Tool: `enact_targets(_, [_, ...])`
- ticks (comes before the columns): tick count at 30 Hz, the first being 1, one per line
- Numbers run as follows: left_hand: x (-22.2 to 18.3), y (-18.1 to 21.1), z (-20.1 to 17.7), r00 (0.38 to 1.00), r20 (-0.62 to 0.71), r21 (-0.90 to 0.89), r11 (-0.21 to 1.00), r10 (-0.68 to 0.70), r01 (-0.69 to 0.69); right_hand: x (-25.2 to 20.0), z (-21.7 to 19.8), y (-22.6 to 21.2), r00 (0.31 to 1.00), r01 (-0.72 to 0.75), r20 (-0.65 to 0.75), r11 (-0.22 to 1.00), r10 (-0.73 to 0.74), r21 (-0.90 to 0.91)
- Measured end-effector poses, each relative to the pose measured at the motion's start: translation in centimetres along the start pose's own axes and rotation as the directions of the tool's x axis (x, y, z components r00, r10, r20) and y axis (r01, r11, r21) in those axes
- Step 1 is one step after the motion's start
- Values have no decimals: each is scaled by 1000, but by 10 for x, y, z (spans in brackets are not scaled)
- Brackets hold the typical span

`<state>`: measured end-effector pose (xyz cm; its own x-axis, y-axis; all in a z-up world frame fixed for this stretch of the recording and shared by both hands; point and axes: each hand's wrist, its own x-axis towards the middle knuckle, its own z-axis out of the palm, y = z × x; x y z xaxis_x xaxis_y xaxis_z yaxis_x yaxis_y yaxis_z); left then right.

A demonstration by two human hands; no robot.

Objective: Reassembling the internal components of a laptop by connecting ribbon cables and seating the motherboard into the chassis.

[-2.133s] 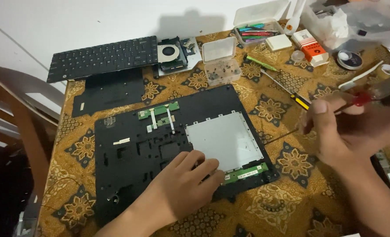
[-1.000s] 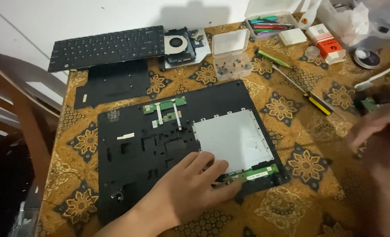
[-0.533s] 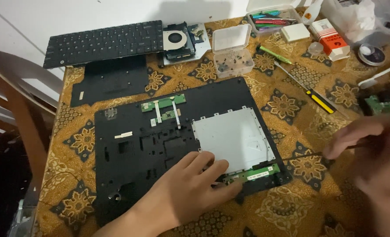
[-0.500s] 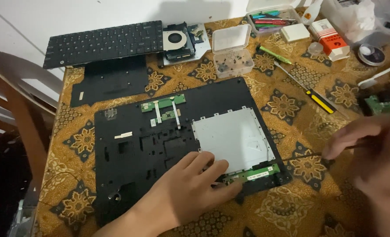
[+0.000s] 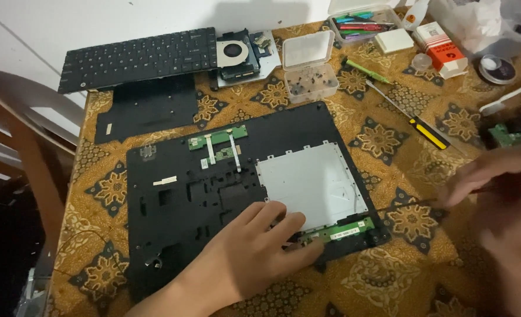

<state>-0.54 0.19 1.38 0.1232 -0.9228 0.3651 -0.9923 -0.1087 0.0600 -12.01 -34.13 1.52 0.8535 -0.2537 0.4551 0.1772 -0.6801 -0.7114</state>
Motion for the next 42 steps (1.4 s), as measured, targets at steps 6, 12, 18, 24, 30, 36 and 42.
enact_targets(6, [0, 0, 0, 999, 51, -13, 1000, -5, 5, 9, 1, -17, 974, 227, 74, 931, -215, -286])
enact_targets(12, [-2, 0, 1, 999, 40, 6, 1000, -11, 11, -1, -2, -1, 1000, 22, -5, 983, -22, 181])
enact_targets(18, [-1, 0, 0, 999, 35, -28, 1000, -8, 8, 5, 0, -17, 997, 70, 33, 978, -64, -196])
enact_targets(24, [-2, 0, 3, 1000, 30, -14, 1000, -5, 6, 0, 0, -14, 1000, 7, 11, 996, -6, -86])
enact_targets(30, [-1, 0, 2, 1000, 13, -7, 1000, 0, 1, 5, 4, -8, 998, 52, -30, 993, -55, -107])
enact_targets(36, [0, 0, 4, 1000, -21, -20, 1000, 0, 0, 11, 1, -19, 999, -50, -24, 980, 46, -191])
enact_targets(42, [-1, 0, 0, 1000, 25, -24, 1000, 6, -6, 3, 2, -10, 999, 35, -30, 996, -37, -86])
